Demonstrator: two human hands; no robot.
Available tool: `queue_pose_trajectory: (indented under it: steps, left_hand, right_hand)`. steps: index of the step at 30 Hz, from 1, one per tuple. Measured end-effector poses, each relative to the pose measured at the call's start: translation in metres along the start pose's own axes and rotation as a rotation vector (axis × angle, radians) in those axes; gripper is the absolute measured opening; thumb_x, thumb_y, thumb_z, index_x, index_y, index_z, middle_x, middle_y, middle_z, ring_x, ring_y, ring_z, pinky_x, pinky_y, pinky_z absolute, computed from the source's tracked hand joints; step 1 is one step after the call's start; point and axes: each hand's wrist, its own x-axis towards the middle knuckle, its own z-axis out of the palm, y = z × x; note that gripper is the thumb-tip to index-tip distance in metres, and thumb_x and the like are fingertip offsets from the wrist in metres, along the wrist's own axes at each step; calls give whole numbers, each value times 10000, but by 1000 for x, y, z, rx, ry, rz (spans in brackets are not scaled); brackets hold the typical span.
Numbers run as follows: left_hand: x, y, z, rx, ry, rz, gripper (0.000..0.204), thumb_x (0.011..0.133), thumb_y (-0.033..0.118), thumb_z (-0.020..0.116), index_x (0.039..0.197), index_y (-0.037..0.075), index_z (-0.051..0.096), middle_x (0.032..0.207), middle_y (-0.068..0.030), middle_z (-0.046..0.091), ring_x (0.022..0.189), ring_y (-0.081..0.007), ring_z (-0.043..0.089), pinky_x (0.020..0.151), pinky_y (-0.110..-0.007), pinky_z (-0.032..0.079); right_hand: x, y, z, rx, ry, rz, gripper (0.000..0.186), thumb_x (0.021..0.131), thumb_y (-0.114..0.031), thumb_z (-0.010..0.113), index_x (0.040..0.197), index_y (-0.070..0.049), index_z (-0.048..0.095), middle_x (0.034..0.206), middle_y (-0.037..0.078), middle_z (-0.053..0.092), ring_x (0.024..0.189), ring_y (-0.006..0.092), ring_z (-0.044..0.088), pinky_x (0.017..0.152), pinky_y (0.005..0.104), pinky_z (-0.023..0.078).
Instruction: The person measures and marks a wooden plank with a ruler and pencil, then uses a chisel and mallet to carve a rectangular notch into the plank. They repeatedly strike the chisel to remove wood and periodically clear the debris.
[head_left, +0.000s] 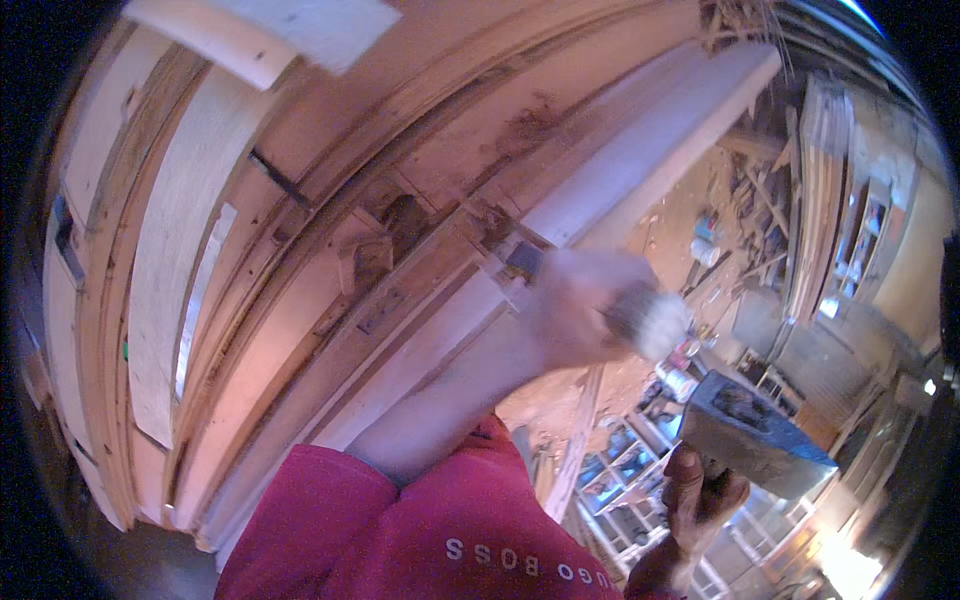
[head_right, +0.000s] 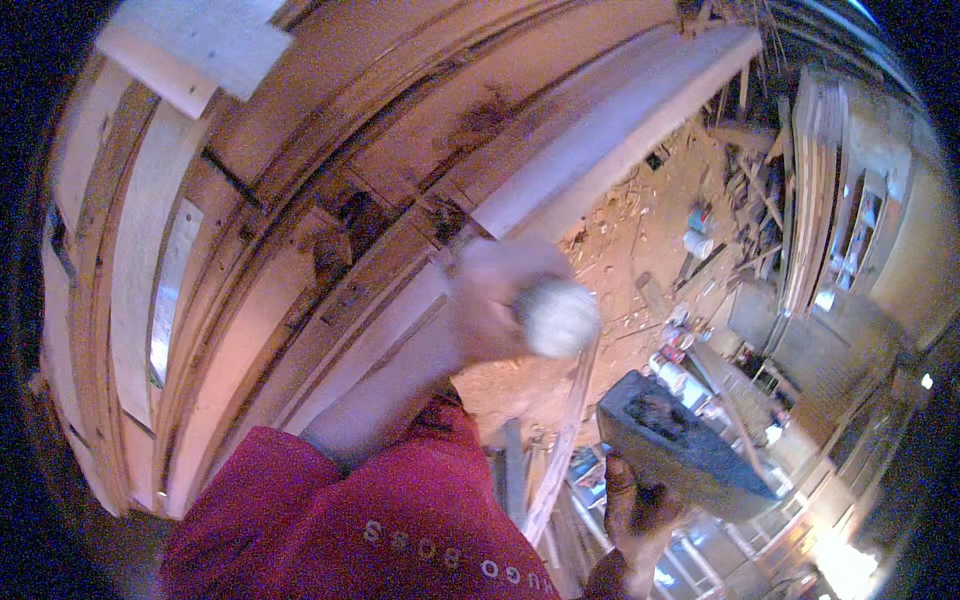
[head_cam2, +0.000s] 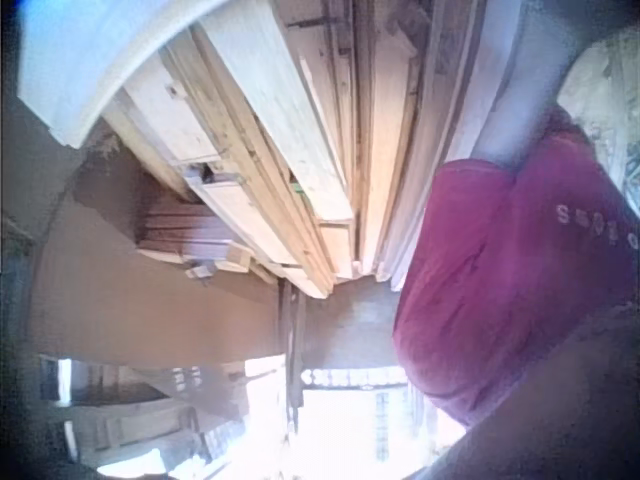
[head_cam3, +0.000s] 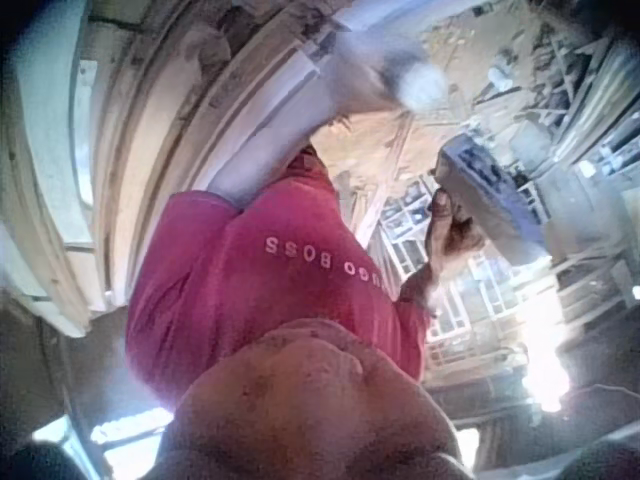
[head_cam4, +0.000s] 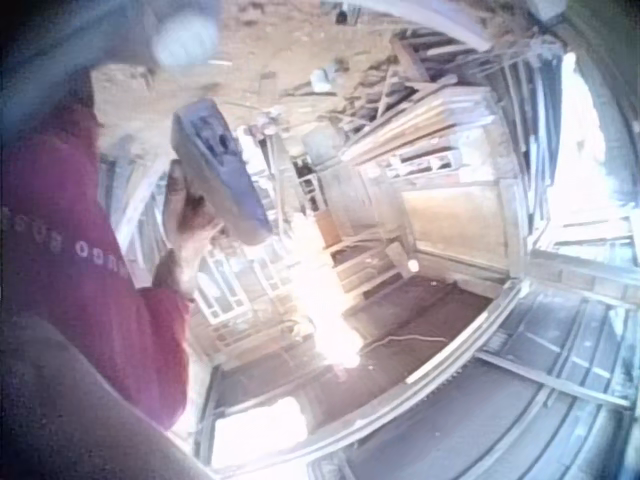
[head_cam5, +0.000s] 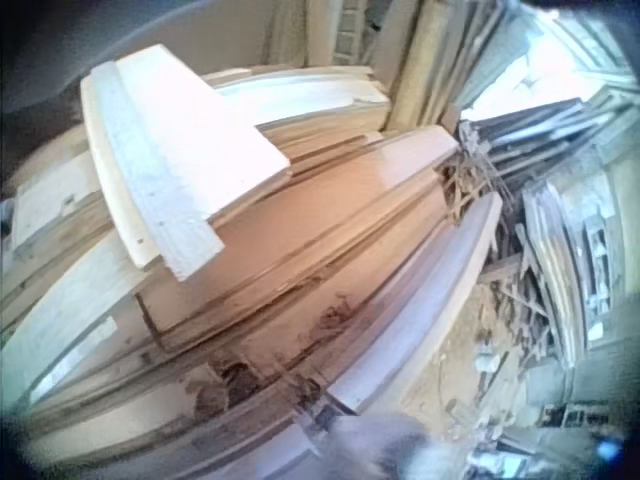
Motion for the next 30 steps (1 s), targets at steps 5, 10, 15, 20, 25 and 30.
queue_pose_trajectory:
  steps: [5,10,15,20,25,30]
  left_hand:
    - [4,-4,-72,541,437,-8,79,879,134,608,881,86,546,748,-31,549,726,-138,524,681,-284,436]
    - [23,43,-91,263,570,-110,126,839,34,659,902,53,552,645,1,493,506,-72,444,451,-203,349]
    - [-10,40,-101,560,177,-379,92,820,48,723,848,34,636,700,-16,615,596,-79,578,534,-223,446]
    - [-37,37,-100,740,-27,-561,87,811,72,737,860,22,685,775,-12,677,684,-84,620,630,-250,484]
    - [-46,39,-89,731,-114,-663,88,815,75,734,866,23,685,769,8,664,713,-70,601,653,-251,483]
    - [-52,41,-87,764,-15,-583,95,819,77,741,850,38,660,749,15,637,685,-70,577,630,-246,466]
  right_hand:
    - [-7,8,29,413,205,205,279,901,-232,664,942,28,570,692,52,601,554,120,546,505,261,428]
    - [-19,70,50,507,34,254,155,930,-118,608,946,14,531,685,56,589,532,112,547,483,246,436]
    - [-27,95,79,709,-87,457,151,944,-121,591,918,10,521,671,71,582,529,112,552,481,251,448]
    - [-26,106,94,866,-140,498,173,945,-134,593,875,3,514,663,69,583,509,118,550,469,257,448]
    - [-22,115,92,898,-182,463,169,937,-138,611,875,-2,532,650,53,588,512,109,552,473,261,447]
    - [-15,116,89,925,-176,440,181,932,-141,617,879,5,525,662,66,584,511,118,554,464,264,448]
